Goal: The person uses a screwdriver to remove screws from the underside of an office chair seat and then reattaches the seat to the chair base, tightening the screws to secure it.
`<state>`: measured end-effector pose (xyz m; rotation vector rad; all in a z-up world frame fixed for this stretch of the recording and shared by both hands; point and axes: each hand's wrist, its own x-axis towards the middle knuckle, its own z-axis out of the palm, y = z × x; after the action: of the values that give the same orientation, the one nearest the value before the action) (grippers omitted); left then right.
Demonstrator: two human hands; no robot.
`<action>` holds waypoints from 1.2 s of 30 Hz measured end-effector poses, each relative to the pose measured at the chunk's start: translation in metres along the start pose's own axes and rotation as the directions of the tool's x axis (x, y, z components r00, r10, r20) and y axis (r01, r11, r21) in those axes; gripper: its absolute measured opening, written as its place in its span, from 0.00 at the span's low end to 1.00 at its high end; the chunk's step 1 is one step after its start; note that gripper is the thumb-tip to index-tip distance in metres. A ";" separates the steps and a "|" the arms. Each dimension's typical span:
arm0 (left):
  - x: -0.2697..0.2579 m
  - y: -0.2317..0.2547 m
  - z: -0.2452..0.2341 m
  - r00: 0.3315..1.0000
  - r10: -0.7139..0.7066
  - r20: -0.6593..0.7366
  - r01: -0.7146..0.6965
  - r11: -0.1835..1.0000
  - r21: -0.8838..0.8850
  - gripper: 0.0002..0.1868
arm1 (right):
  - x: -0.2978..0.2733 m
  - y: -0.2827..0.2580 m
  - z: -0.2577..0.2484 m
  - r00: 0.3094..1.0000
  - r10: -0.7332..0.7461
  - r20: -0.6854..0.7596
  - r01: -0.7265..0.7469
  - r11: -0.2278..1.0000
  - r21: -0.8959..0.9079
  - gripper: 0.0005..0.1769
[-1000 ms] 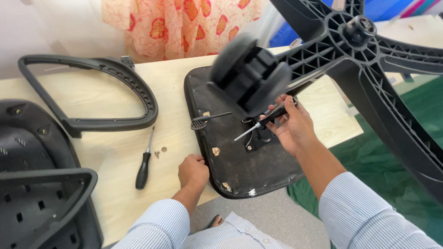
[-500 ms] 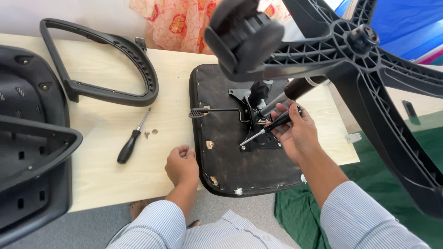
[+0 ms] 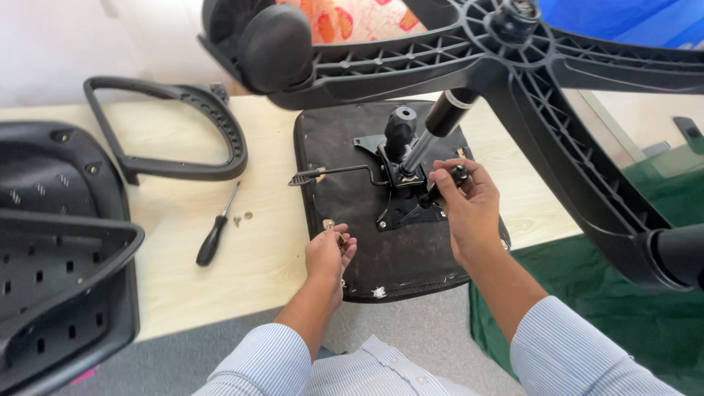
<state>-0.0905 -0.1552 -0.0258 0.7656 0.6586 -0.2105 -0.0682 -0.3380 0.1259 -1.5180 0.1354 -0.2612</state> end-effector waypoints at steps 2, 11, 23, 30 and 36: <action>-0.003 0.005 0.006 0.999 -0.052 0.009 0.051 0.995 0.087 0.11 | -0.005 0.001 0.004 0.997 -0.074 0.010 0.074 0.992 -0.100 0.11; -0.008 -0.011 0.047 0.974 -0.146 0.171 0.060 0.903 0.424 0.15 | -0.034 -0.005 -0.006 0.996 -0.083 -0.016 0.077 0.970 -0.230 0.10; -0.048 -0.010 0.124 0.963 0.010 0.271 -0.141 0.871 0.470 0.13 | 0.012 0.071 -0.106 0.961 0.139 -0.238 -0.063 0.951 0.302 0.12; -0.060 -0.055 0.177 0.948 0.114 0.297 -0.186 0.956 0.227 0.09 | 0.066 0.091 -0.161 0.965 0.024 0.262 -0.062 0.988 0.140 0.24; -0.075 -0.069 0.195 0.869 0.187 0.459 -0.069 0.962 -0.263 0.13 | 0.045 0.018 -0.160 0.907 0.228 0.355 -0.185 0.971 -0.152 0.21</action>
<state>-0.0847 -0.3445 0.0852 0.4922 0.1505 -0.1851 -0.0627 -0.5032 0.1027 -1.6268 0.0098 0.2096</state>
